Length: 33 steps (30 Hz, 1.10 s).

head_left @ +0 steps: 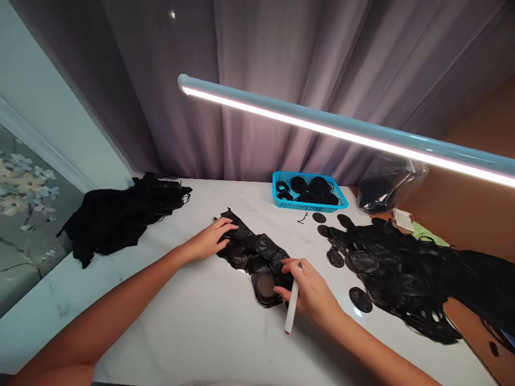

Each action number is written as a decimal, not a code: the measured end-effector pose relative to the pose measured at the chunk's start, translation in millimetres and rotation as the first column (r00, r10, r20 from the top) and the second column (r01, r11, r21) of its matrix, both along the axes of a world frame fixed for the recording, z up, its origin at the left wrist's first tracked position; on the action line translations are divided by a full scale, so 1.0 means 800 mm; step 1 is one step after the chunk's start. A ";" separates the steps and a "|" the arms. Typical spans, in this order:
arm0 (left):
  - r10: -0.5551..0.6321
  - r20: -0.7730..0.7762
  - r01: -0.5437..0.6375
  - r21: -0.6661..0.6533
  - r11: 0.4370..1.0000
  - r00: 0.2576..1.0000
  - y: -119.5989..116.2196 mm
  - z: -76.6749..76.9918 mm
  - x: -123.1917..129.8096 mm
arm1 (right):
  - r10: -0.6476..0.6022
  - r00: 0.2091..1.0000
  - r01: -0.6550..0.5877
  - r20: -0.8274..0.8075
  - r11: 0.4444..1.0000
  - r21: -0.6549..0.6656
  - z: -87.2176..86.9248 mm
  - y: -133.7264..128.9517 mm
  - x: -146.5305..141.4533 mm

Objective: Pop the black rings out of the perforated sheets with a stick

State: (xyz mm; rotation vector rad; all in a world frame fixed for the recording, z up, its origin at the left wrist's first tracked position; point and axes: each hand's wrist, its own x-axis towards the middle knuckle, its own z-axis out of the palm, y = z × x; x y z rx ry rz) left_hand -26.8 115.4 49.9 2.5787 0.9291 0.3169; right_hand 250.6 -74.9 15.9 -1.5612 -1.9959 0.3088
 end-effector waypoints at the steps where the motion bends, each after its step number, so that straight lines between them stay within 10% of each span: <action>1: -0.025 -0.013 0.025 0.014 1.000 1.000 0.005 -0.006 0.003 | -0.024 0.999 0.024 0.035 1.000 -0.013 -0.006 0.000 -0.003; 8: -0.084 0.001 0.083 0.102 0.991 0.997 0.042 -0.026 0.017 | -0.120 0.990 0.125 0.080 0.991 -0.056 -0.026 0.011 0.025; 19: 0.135 0.257 -0.164 0.092 0.982 0.957 0.052 0.015 0.029 | -0.067 0.996 0.061 -0.059 0.993 -0.099 -0.017 0.024 0.045; 27: 0.184 0.427 -0.298 0.217 0.929 0.885 0.094 0.117 0.028 | -0.245 0.926 0.269 -0.287 0.962 0.047 0.094 0.108 0.116; 30: 0.052 0.447 -0.246 0.388 0.888 0.893 0.073 0.155 0.016 | -0.208 0.930 0.256 -0.302 0.958 0.129 0.134 0.109 0.131; 33: -0.039 0.387 -0.134 0.411 0.902 0.921 0.035 0.152 -0.002 | -0.115 0.953 0.143 -0.281 0.986 0.080 0.135 0.091 0.135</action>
